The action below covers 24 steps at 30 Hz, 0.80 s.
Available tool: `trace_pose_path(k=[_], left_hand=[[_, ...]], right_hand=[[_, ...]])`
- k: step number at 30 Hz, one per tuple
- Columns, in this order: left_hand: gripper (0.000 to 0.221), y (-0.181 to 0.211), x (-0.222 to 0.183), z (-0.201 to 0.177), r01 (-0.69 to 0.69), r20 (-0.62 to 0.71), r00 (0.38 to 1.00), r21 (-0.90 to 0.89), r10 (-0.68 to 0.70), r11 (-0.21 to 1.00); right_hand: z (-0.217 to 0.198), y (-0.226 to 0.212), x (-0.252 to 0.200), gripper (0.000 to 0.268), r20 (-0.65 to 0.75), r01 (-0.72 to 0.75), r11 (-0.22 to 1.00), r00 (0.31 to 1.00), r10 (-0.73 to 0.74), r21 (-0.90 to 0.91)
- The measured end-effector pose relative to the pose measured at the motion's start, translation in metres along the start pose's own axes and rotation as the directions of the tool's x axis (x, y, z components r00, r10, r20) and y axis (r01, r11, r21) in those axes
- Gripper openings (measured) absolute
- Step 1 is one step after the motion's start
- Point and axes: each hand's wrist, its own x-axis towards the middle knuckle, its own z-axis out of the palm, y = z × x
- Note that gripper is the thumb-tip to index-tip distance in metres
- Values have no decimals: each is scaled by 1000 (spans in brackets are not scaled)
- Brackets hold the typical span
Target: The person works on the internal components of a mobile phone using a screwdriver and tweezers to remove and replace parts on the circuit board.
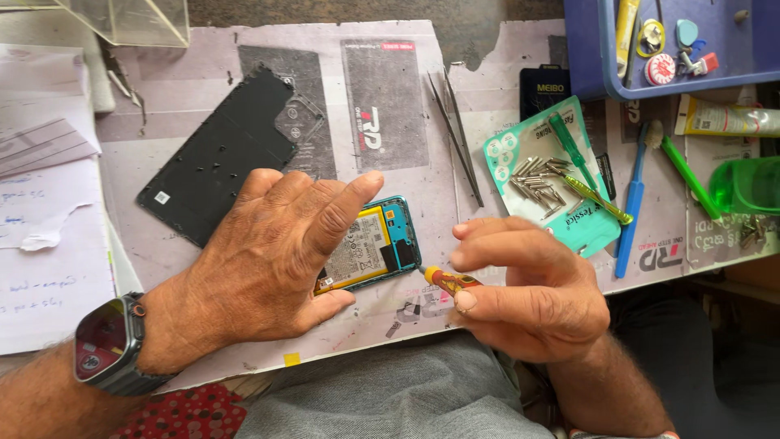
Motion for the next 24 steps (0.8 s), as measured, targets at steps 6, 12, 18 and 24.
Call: trace_pose_path(k=[6, 12, 18, 24], left_hand=[[122, 1, 1, -1, -10, -10, 1000, 3, 10, 1000], [121, 2, 2, -1, -14, -4, 1000, 37, 14, 999], [119, 0, 2, 2, -2, 22, 1000, 30, 2, 1000], [119, 0, 3, 1, 6, 41, 999, 26, -7, 1000]], right_hand=[[-2, -6, -5, 22, 35, -66, 998, 997, 67, -16], [-6, -3, -10, 24, 25, -57, 998, 998, 57, -30], [-6, 1, -15, 27, 9, -74, 997, 997, 74, 10], [0, 4, -10, 35, -20, -40, 999, 999, 40, 25]])
